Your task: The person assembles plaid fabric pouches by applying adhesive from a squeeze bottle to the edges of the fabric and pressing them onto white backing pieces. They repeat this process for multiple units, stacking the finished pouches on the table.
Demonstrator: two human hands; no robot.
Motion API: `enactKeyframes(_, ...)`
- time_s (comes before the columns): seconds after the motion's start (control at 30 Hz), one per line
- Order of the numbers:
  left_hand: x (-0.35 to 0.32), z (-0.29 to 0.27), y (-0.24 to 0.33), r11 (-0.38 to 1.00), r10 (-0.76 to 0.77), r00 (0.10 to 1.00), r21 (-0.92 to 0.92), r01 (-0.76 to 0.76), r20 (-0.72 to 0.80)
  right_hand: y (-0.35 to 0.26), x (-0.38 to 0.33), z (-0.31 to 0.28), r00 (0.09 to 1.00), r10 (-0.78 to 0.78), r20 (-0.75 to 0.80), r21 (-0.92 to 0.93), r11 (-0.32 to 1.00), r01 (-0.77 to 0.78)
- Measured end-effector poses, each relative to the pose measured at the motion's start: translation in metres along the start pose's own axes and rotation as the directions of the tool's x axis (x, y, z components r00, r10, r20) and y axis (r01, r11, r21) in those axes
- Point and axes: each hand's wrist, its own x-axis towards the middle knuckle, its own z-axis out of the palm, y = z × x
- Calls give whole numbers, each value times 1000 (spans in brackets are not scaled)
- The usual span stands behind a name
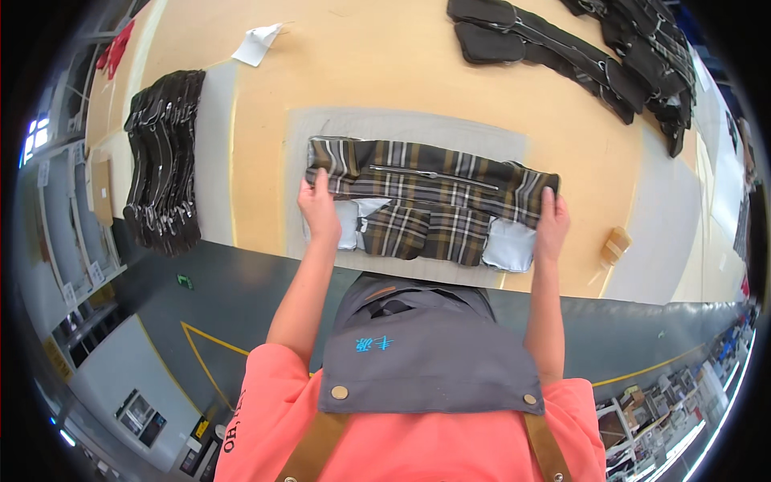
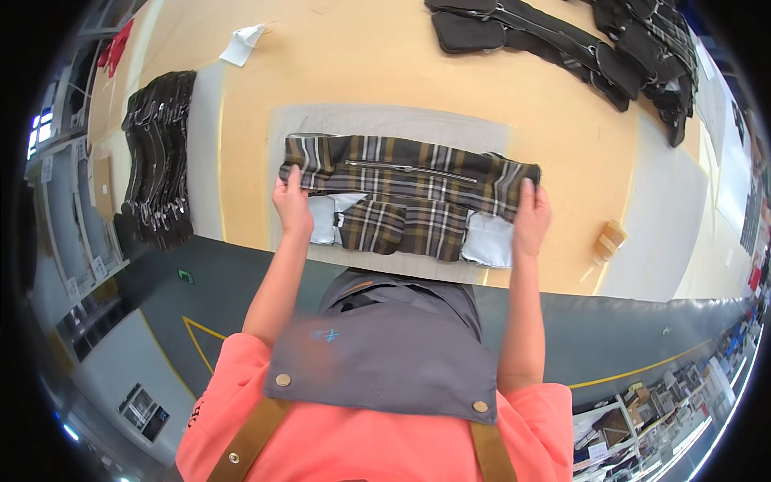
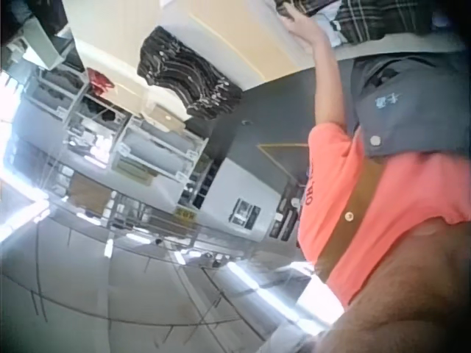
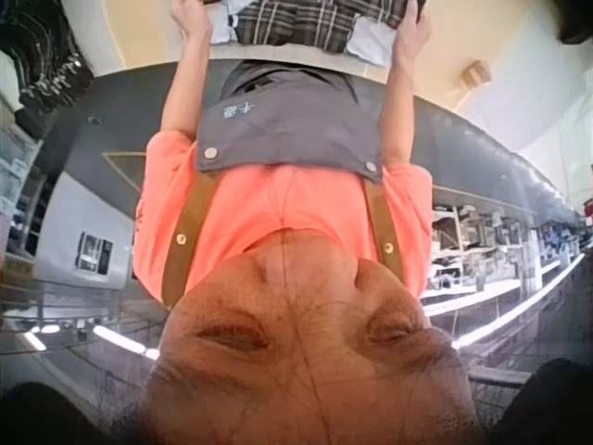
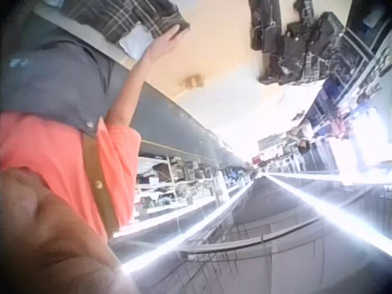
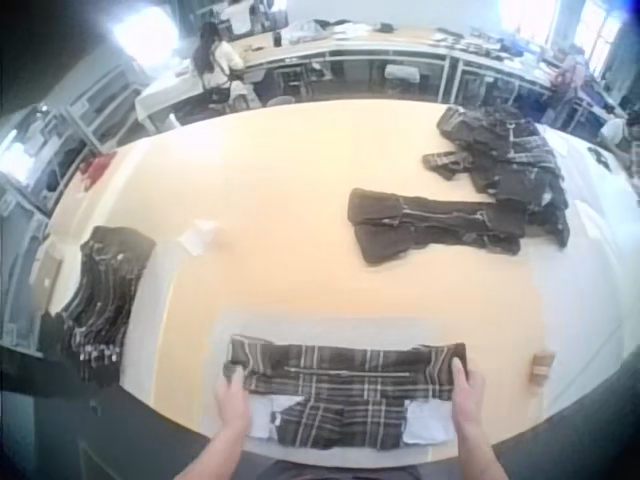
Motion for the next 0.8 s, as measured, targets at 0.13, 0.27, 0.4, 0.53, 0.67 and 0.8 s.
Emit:
enactKeyframes(0.13,-48,49,11,772,251,887,474,-425,387,-14,-25,60,964,-159,214,-208,957,204)
enactKeyframes(0.27,-58,68,-16,687,164,816,529,-498,554,-9,-35,116,898,-231,375,-138,944,300)
enactKeyframes(0.4,-55,65,-45,496,241,642,476,-727,728,13,-28,122,863,-222,454,-149,936,319)
enactKeyframes(0.53,-70,72,-9,485,252,548,386,-785,797,-14,-12,97,890,-100,445,-42,990,132)
enactKeyframes(0.67,-90,107,109,579,528,405,33,-815,747,-8,67,42,975,-93,200,-152,980,125)
enactKeyframes(0.8,-100,101,182,83,966,-21,-388,-918,258,-29,168,-26,960,-277,-38,-346,905,248)
